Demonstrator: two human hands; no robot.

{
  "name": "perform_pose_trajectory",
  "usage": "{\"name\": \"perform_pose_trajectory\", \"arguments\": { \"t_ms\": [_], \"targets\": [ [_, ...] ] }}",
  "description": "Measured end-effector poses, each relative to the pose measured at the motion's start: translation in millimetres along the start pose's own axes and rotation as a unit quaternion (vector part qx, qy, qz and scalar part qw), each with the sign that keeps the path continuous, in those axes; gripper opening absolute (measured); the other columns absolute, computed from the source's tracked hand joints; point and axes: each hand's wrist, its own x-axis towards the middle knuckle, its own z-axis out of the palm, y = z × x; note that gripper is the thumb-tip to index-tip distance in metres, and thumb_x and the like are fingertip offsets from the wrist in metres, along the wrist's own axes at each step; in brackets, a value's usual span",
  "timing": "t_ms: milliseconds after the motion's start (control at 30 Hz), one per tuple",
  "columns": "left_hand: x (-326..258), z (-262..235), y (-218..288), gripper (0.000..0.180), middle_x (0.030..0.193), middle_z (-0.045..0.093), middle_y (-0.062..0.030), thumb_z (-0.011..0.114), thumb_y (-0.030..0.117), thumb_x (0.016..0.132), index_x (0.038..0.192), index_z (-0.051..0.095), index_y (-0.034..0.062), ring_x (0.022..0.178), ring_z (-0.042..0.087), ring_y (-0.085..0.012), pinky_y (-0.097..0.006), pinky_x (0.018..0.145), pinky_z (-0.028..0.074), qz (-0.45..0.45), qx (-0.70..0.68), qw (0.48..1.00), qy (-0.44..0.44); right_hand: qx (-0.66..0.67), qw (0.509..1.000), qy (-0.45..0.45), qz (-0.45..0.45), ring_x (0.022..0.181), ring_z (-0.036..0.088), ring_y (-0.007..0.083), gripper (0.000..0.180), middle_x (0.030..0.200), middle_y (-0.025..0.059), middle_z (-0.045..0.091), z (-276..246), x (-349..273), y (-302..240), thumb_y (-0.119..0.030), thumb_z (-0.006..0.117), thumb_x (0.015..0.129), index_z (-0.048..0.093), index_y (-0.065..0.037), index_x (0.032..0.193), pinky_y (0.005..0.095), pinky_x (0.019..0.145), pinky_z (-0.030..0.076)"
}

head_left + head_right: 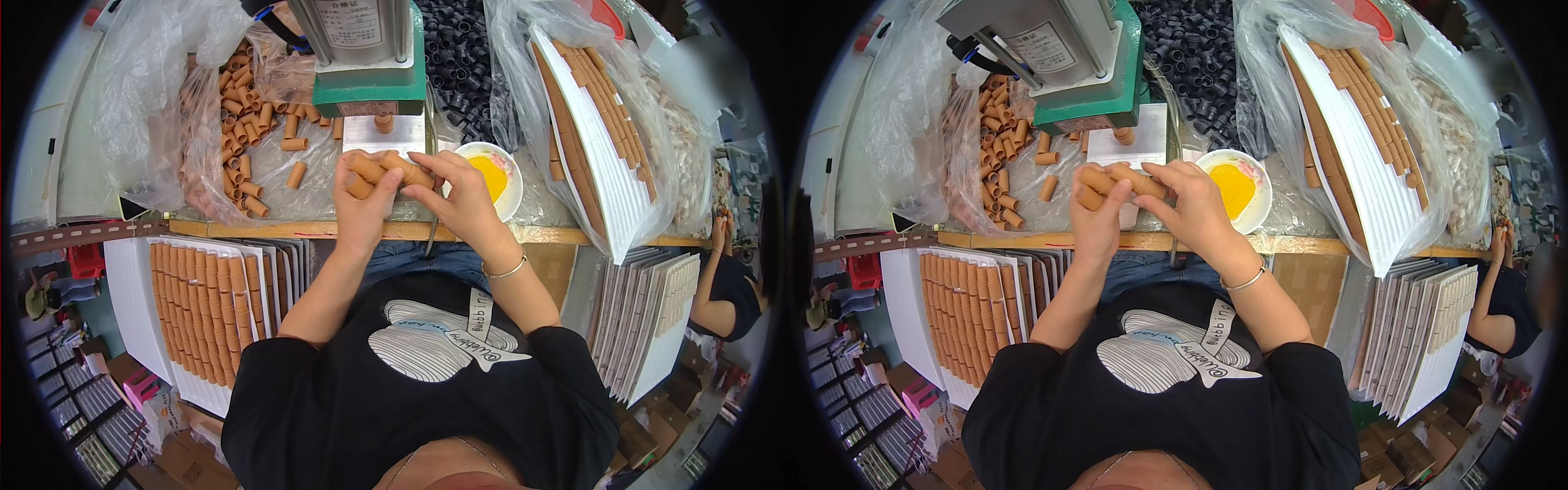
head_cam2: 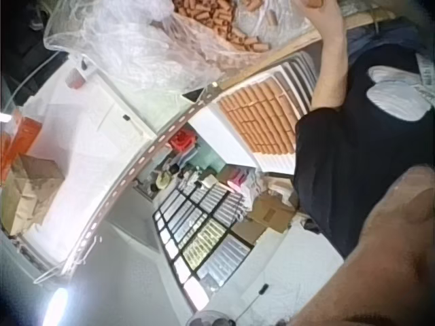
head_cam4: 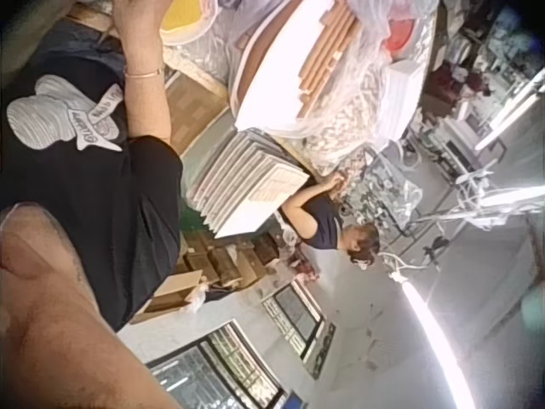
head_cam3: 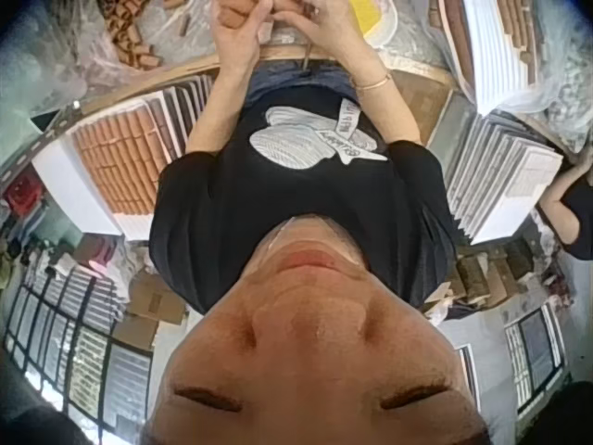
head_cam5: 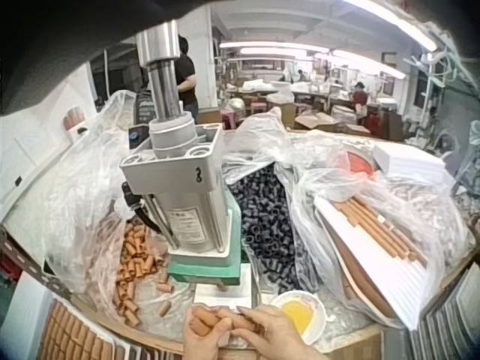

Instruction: Apply glue to small cylindrical components and assemble them into pairs using a manual press machine.

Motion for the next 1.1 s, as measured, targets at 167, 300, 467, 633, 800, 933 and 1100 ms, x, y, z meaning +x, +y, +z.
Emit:
{"name": "perform_pose_trajectory", "arguments": {
  "t_ms": [167, 300, 467, 633, 800, 933, 1100],
  "targets": [
    [10.6, -6.2, 4.6, 0.038, 0.108, 0.06, -0.0109, 0.073, 0.001, 0.078, 0.102, 0.045, 0.0049, 0.096, 0.059, -0.0175, -0.03, 0.084, 0.048, 0.133, 0.278, 0.951, -0.019, -0.062, 0.997, -0.011, -0.036, 0.076, 0.06, 0.0305, 0.032, 0.083, 0.0126, 0.064, -0.6, 7.9, 8.5, -0.013, 0.074, 0.074, 0.063, 0.0, 0.101, 0.0366, 0.066, 0.047],
    [63.2, -18.5, 9.6, 0.043, 0.114, 0.061, -0.0157, 0.073, 0.002, 0.075, 0.106, 0.044, 0.0024, 0.094, 0.06, -0.0221, -0.032, 0.083, 0.047, 0.14, 0.487, 0.861, -0.049, 0.004, 0.997, 0.014, 0.075, 0.079, 0.062, 0.034, 0.028, 0.083, 0.0114, 0.066, 5.9, 35.2, 7.4, -0.016, 0.074, 0.075, 0.06, -0.003, 0.094, 0.0395, 0.072, 0.047],
    [84.2, -26.9, 15.8, 0.045, 0.108, 0.062, -0.0136, 0.071, 0.005, 0.077, 0.113, 0.043, 0.0019, 0.09, 0.061, -0.022, -0.031, 0.08, 0.048, 0.168, 0.556, 0.81, -0.082, -0.168, 0.985, 0.051, 0.008, 0.091, 0.057, 0.0307, 0.03, 0.089, 0.0086, 0.063, 36.2, 71.4, 34.1, -0.023, 0.076, 0.07, 0.061, -0.008, 0.091, 0.0444, 0.074, 0.04],
    [60.8, -50.2, 27.5, 0.04, 0.097, 0.058, -0.007, 0.071, 0.007, 0.079, 0.108, 0.043, 0.0053, 0.089, 0.058, -0.0131, -0.028, 0.078, 0.048, 0.118, 0.32, 0.938, -0.063, -0.166, 0.984, 0.01, 0.057, 0.096, 0.054, 0.0296, 0.037, 0.09, 0.0076, 0.059, 38.5, 70.7, 31.0, -0.026, 0.078, 0.069, 0.062, -0.008, 0.097, 0.0451, 0.077, 0.039],
    [26.3, -52.3, 53.3, 0.039, 0.092, 0.055, 0.0008, 0.076, 0.008, 0.076, 0.104, 0.049, 0.0083, 0.088, 0.054, -0.0088, -0.024, 0.077, 0.045, -0.062, 0.168, 0.964, -0.198, 0.045, 0.995, -0.024, 0.085, 0.074, 0.058, 0.0172, 0.049, 0.088, 0.0069, 0.059, -0.2, 20.8, -1.3, -0.027, 0.078, 0.075, 0.058, -0.004, 0.113, 0.0302, 0.064, 0.045],
    [0.3, -44.0, 51.7, 0.034, 0.091, 0.057, 0.0018, 0.078, 0.007, 0.074, 0.098, 0.053, 0.0071, 0.086, 0.054, -0.0088, -0.024, 0.077, 0.045, 0.009, 0.255, 0.936, -0.244, 0.187, 0.972, -0.138, 0.045, 0.06, 0.054, 0.012, 0.037, 0.084, 0.0063, 0.061, 4.0, -0.4, -19.3, -0.018, 0.074, 0.08, 0.058, 0.0, 0.108, 0.0238, 0.054, 0.043],
    [-33.0, -18.3, 59.2, 0.029, 0.095, 0.062, -0.0088, 0.074, 0.007, 0.076, 0.097, 0.055, 0.0044, 0.09, 0.062, -0.0174, -0.03, 0.076, 0.049, 0.056, 0.423, 0.894, -0.137, 0.071, 0.997, 0.01, 0.005, 0.053, 0.044, 0.0078, 0.013, 0.063, 0.0008, 0.053, 21.3, -12.3, -13.6, -0.01, 0.067, 0.086, 0.059, 0.0, 0.088, 0.0229, 0.05, 0.037]
  ]
}}
